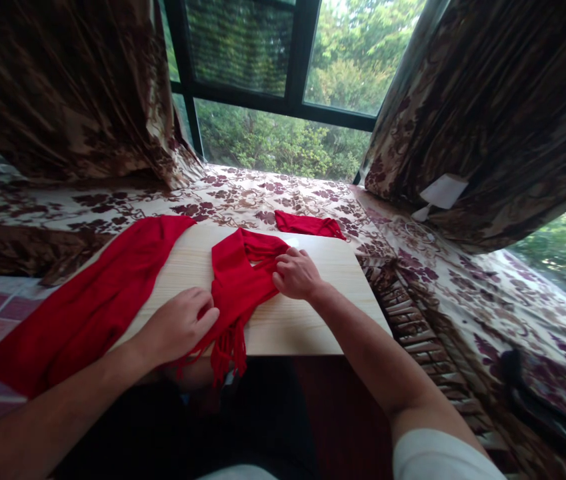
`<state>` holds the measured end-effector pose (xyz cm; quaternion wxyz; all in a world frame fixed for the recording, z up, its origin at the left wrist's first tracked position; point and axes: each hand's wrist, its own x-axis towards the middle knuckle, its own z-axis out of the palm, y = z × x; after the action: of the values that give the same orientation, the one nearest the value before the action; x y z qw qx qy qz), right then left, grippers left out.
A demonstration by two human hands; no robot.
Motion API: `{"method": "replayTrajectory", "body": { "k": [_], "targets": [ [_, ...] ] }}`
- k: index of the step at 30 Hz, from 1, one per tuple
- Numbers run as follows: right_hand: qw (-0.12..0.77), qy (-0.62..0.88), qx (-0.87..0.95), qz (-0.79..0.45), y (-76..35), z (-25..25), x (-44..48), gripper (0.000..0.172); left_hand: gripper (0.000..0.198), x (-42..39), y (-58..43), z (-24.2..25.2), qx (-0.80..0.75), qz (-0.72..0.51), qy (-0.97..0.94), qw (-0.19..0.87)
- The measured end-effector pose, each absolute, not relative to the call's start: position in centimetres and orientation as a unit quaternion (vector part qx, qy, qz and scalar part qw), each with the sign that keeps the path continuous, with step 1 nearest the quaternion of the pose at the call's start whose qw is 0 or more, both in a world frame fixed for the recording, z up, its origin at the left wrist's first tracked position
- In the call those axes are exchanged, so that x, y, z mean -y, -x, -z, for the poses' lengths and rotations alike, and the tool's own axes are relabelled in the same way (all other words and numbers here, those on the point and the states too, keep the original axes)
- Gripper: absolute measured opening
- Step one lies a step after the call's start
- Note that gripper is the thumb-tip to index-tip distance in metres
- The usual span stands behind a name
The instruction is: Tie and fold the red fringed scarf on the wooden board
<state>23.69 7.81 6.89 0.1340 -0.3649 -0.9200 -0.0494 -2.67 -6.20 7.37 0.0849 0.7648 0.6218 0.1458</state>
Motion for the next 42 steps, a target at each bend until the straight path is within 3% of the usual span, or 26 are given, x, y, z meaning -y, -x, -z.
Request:
{"method": "replayTrajectory", "body": {
  "k": [2,5,9,13,17,23,25,28,31,34,38,42],
  "targets": [
    [0.157,0.365,0.917,0.049,-23.0,-6.3,-7.0,0.036,0.022,5.5,2.9,-7.0,-0.655,-0.169,-0.729,0.107],
    [0.115,0.327,0.938,0.013,-22.2,-4.5,-6.3,0.050,0.029,4.7,3.4,-6.0,-0.683,-0.157,-0.698,0.146],
    [0.073,0.322,0.943,-0.049,-21.8,-3.2,-6.4,0.051,0.020,4.0,4.3,-5.4,-0.667,-0.123,-0.709,0.194],
    [0.137,0.310,0.934,-0.111,-20.7,-5.3,-6.6,0.047,0.018,2.9,5.1,-6.6,-0.618,-0.174,-0.717,0.271],
    [0.169,0.231,0.917,-0.277,-18.2,-8.6,-6.3,0.060,0.020,1.0,4.2,-9.1,-0.554,-0.254,-0.722,0.326],
    [0.116,0.317,0.839,-0.428,-17.0,-10.0,-8.1,0.029,0.025,-2.8,2.1,-11.5,-0.567,-0.322,-0.720,0.236],
    [0.169,0.347,0.770,-0.508,-18.1,-9.7,-9.1,0.028,0.025,-4.0,2.0,-11.1,-0.614,-0.349,-0.687,0.170],
    [0.346,0.378,0.618,-0.596,-20.2,-9.0,-10.3,0.035,0.028,-5.3,2.0,-9.9,-0.635,-0.330,-0.685,0.135],
    [0.444,0.410,0.533,-0.593,-21.7,-8.2,-10.9,0.032,0.030,-6.1,1.6,-8.5,-0.575,-0.243,-0.761,0.177],
    [0.455,0.439,0.539,-0.557,-21.9,-7.2,-10.9,0.025,0.036,-6.9,0.9,-7.7,-0.501,-0.138,-0.834,0.186],
    [0.369,0.509,0.612,-0.480,-20.9,-5.8,-10.5,0.015,0.054,-8.0,-0.5,-7.8,-0.428,-0.016,-0.891,0.150],
    [0.295,0.499,0.708,-0.404,-20.5,-5.1,-10.4,0.018,0.042,-8.6,-1.6,-8.7,-0.437,0.063,-0.890,0.116]
  ]
}}
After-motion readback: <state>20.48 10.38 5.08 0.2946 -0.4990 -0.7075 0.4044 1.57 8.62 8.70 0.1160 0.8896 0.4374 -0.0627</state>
